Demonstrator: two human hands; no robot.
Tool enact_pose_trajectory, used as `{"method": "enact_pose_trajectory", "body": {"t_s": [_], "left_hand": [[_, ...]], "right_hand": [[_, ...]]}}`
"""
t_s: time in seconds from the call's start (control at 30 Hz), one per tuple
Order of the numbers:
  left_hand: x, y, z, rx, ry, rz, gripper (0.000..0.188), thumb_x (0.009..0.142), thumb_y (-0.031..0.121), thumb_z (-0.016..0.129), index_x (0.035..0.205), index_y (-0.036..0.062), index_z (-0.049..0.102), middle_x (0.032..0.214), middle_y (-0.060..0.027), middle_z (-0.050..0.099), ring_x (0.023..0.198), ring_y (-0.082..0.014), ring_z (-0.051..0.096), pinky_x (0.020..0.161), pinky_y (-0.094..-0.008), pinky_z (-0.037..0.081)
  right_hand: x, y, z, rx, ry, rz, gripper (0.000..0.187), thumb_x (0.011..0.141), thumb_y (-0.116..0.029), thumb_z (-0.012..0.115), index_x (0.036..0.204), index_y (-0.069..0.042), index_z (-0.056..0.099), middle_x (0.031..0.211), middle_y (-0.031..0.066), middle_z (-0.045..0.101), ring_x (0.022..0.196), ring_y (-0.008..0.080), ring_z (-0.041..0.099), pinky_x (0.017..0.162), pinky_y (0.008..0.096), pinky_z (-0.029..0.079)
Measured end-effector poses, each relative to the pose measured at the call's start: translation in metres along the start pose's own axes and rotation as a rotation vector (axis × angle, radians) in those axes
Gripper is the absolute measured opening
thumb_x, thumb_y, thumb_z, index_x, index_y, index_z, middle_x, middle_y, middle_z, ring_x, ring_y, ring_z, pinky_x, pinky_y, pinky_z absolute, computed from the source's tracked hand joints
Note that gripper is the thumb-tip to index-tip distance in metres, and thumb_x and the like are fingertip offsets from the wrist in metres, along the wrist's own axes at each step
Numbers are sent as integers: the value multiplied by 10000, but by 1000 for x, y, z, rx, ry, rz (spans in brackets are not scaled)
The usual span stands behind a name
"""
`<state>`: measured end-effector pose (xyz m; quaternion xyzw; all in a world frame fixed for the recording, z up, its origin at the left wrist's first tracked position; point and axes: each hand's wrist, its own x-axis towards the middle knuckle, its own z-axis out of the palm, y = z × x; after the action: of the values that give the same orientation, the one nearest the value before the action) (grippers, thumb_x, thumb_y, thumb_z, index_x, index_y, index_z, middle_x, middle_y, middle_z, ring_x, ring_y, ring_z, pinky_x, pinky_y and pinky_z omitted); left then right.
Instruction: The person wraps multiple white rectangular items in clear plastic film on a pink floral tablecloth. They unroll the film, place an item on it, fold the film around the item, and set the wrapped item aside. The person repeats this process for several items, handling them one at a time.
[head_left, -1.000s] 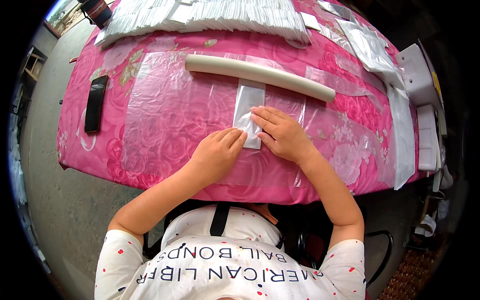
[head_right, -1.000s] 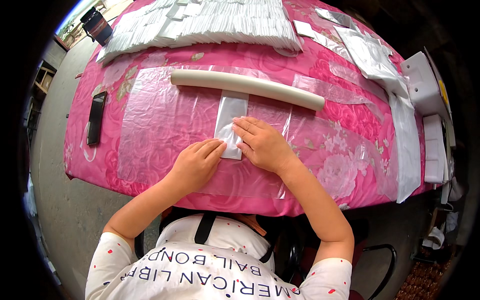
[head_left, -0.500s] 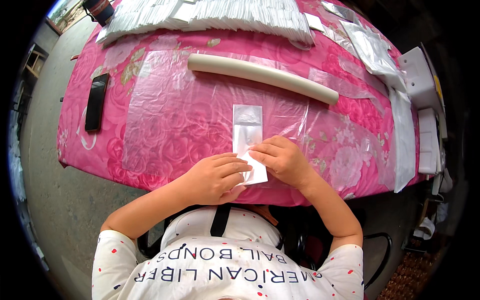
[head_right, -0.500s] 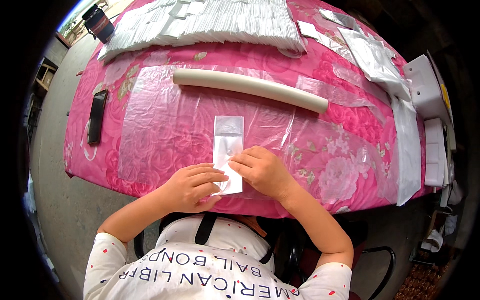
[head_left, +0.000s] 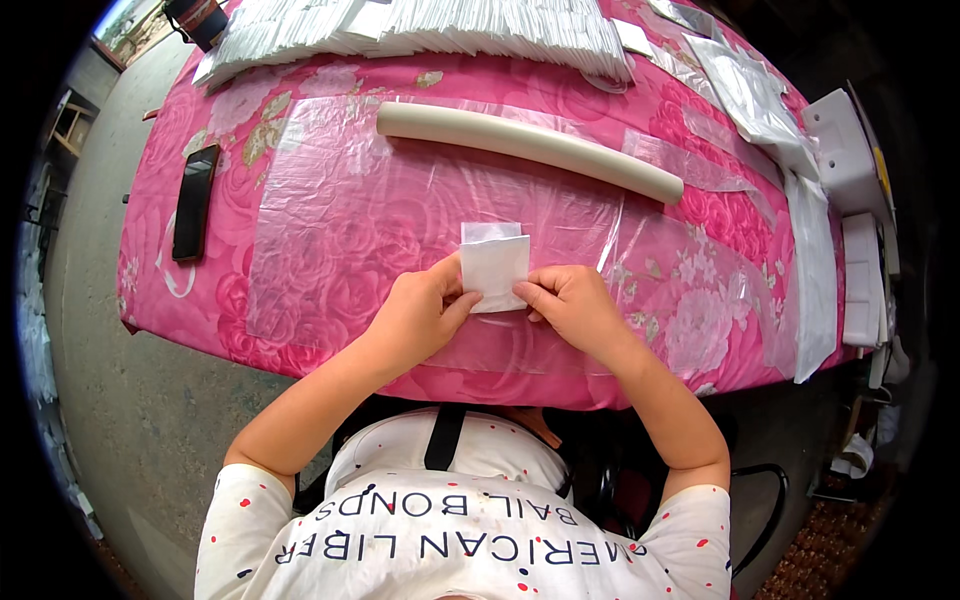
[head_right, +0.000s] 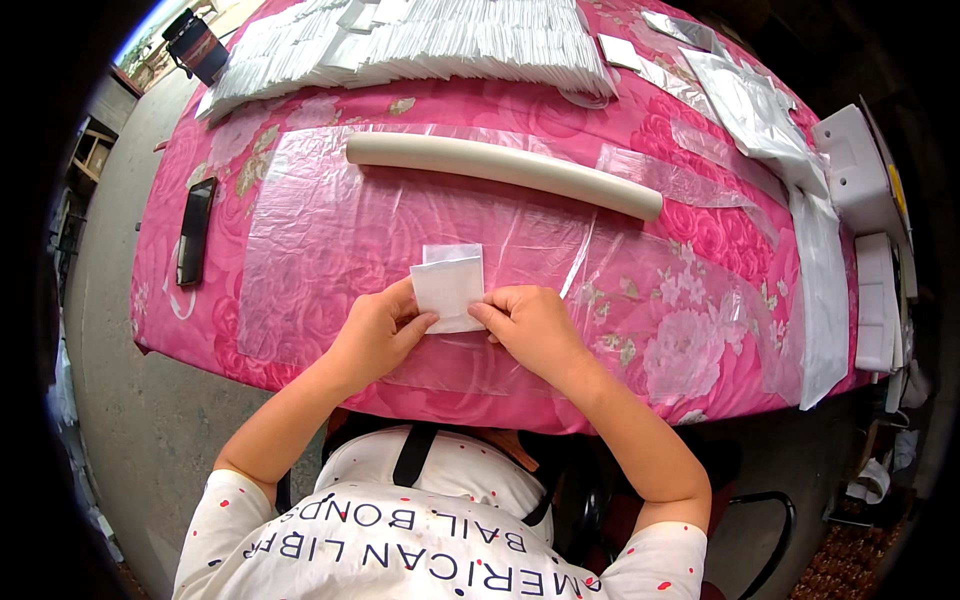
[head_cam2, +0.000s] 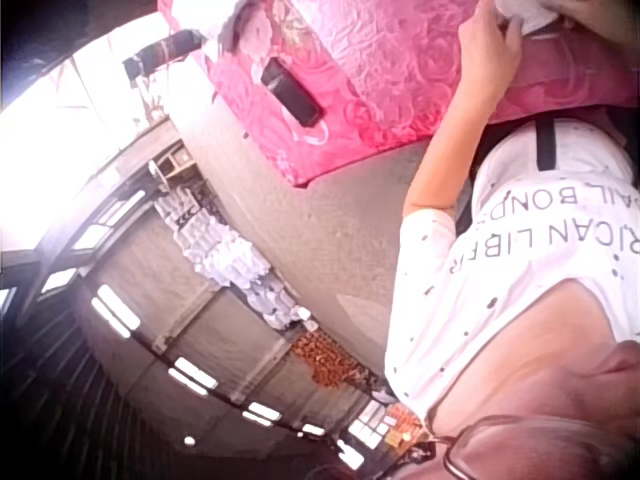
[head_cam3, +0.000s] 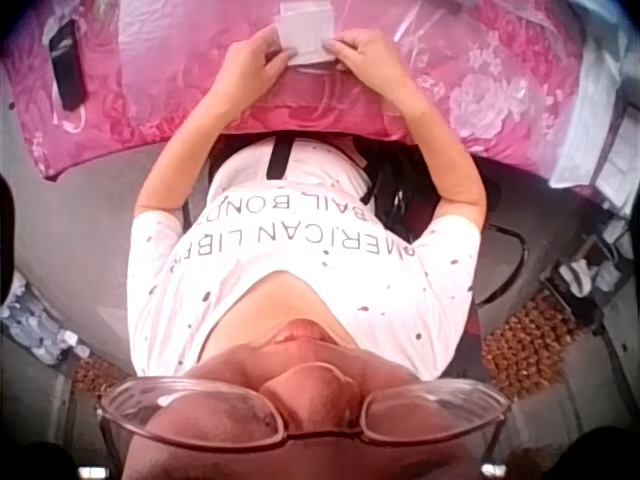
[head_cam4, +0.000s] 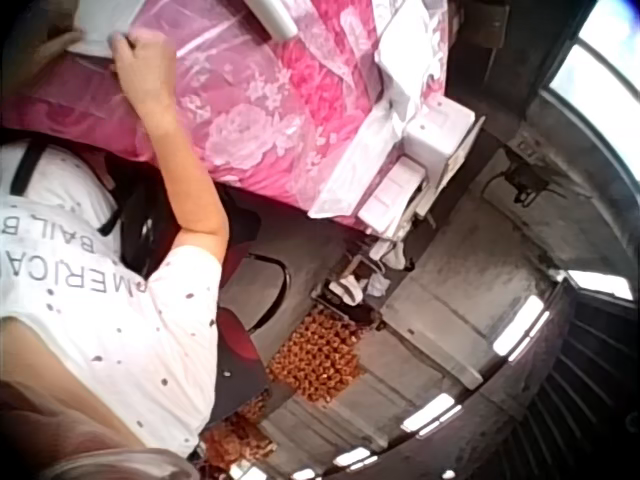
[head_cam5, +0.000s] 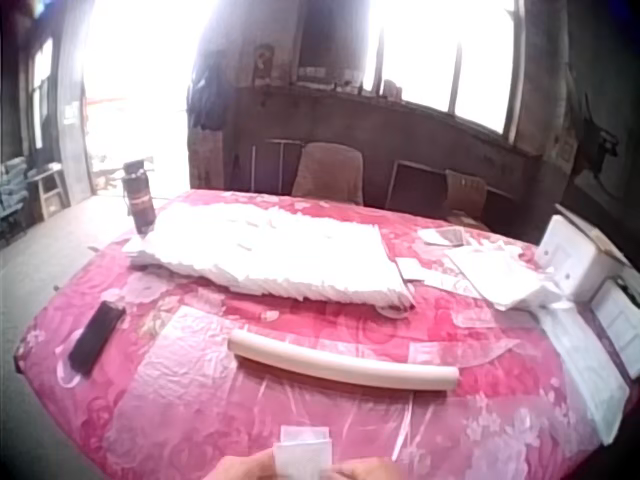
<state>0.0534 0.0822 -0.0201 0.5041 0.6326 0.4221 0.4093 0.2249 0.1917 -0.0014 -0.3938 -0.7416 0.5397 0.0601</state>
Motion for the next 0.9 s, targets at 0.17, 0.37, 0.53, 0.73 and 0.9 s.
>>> {"method": "enact_pose_trajectory", "body": {"t_s": [0.17, 0.37, 0.53, 0.73, 0.9], "left_hand": [[17, 10, -12, -24, -27, -246, 712, 791, 84, 641, 1362, -71, 244, 696, -115, 647, 605, -143, 624, 585, -256, 486], [8, 19, -13, 202, 137, -121, 669, 781, 71, 654, 1346, -32, 309, 907, -125, 609, 739, -167, 612, 658, -279, 503], [8, 1, 4, 695, 155, 415, 680, 753, 188, 670, 1311, -36, 353, 1213, -177, 480, 1104, -311, 478, 921, -383, 406], [16, 5, 30, 829, 24, 320, 897, 773, 521, 561, 1351, -86, 239, 1416, -253, 238, 1349, -351, 190, 1100, -441, 145], [16, -8, 35, 858, 21, 321, 1065, 725, 643, 532, 1374, -104, 135, 1445, -258, 152, 1365, -363, 112, 1111, -433, 89]], "right_hand": [[25, -15, -14, 33, -202, 268, 249, 857, -222, 601, 781, 9, 658, 669, 31, 618, 573, 81, 612, 506, 199, 412], [31, -18, -13, 25, -210, 346, 228, 848, -209, 612, 770, 1, 656, 684, 31, 620, 570, 91, 616, 505, 200, 418], [35, -17, -13, 63, -208, 367, 236, 832, -190, 607, 736, 20, 657, 656, 62, 621, 553, 120, 619, 533, 229, 461], [36, -13, -13, 79, -225, 368, 238, 836, -186, 607, 716, 19, 635, 666, 54, 616, 534, 117, 610, 482, 221, 454], [33, -16, -10, -16, -167, 339, 233, 775, -193, 651, 687, 20, 618, 628, 62, 616, 540, 126, 612, 483, 234, 458]]}}
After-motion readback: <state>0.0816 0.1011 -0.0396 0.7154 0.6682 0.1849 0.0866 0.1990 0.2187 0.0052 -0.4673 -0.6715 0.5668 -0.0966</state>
